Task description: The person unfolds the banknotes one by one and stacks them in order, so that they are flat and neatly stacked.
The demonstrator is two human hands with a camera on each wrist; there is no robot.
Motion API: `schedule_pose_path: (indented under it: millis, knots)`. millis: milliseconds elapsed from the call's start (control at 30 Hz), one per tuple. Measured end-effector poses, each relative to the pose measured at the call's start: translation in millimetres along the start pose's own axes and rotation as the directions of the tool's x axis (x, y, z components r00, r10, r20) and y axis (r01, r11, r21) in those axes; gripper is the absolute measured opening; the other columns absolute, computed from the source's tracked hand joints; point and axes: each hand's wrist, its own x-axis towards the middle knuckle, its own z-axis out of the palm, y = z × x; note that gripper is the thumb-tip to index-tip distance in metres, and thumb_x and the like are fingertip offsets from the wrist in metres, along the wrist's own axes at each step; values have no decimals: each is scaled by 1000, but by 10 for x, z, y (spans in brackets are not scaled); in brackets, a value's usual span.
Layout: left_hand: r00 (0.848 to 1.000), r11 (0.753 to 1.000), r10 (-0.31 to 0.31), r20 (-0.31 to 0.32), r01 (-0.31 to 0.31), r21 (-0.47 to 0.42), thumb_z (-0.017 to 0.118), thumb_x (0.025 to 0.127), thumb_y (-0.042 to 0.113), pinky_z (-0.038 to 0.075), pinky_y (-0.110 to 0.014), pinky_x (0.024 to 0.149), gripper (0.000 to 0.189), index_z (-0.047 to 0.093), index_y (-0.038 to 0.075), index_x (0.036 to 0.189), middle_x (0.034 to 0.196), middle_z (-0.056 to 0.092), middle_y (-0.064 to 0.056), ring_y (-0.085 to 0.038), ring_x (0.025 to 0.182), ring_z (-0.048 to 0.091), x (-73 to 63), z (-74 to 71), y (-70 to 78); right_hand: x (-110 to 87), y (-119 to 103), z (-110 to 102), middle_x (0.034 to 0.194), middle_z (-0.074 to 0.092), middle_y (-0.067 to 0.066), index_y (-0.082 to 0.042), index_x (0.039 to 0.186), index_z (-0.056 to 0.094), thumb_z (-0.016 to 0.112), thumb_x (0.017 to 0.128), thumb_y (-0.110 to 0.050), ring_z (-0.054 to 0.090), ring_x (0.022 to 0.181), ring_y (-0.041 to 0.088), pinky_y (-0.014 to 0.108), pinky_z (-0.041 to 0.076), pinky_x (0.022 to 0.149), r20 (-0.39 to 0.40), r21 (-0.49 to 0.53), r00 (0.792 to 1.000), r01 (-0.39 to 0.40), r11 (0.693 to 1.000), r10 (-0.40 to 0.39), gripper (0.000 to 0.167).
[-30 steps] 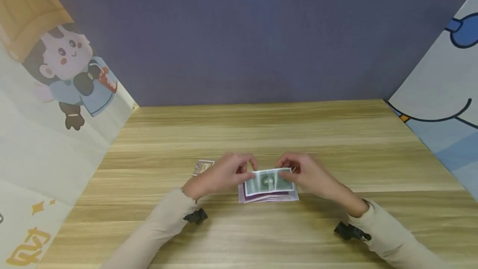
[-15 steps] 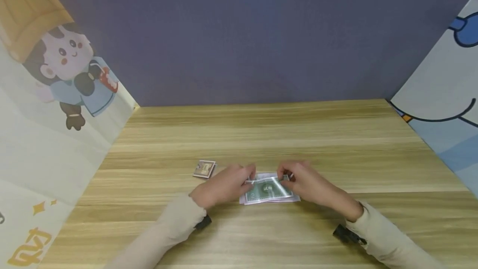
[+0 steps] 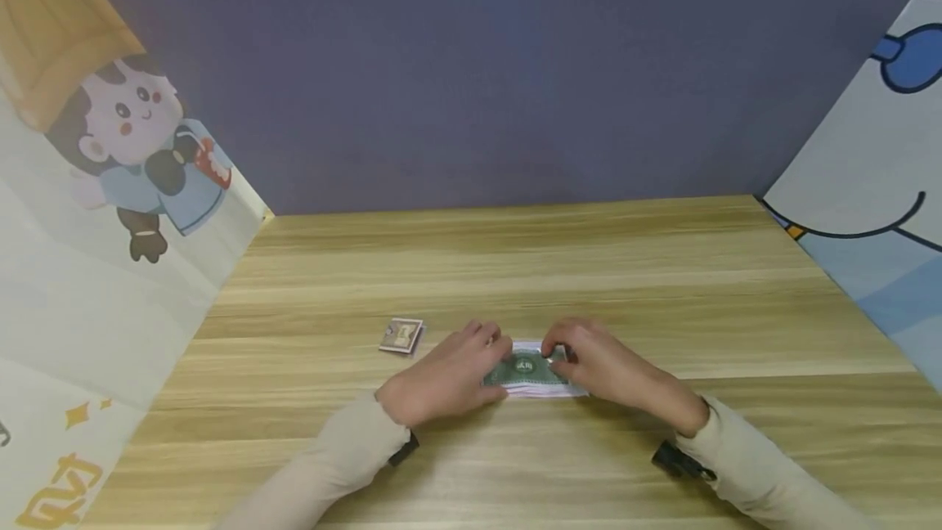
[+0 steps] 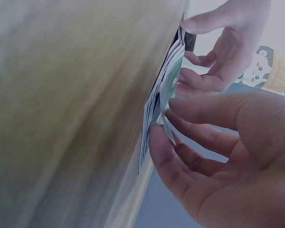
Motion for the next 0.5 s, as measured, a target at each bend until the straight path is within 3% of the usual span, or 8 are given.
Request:
schedule_pose_path:
  millis: [333, 500]
  knots:
    - [999, 999, 30, -28, -31, -34, 76, 88, 37, 47, -36, 101, 42, 66, 14, 121, 126, 59, -7, -22, 116, 54, 11, 0, -30, -38, -38, -9, 118, 61, 4, -11, 103, 73, 77, 86, -8, 53, 115, 28, 47, 52, 90, 39, -64, 999, -16, 998, 18, 17]
    - [997, 995, 61, -43, -64, -75, 77, 88, 30, 49, -28, 98, 34, 71, 10, 114, 123, 61, -7, -18, 111, 56, 30, -6, -19, -55, -71, -22, 124, 57, 6, -9, 116, 71, 77, 86, -8, 49, 116, 25, 45, 50, 92, 107, -87, 991, 85, 993, -75, 30]
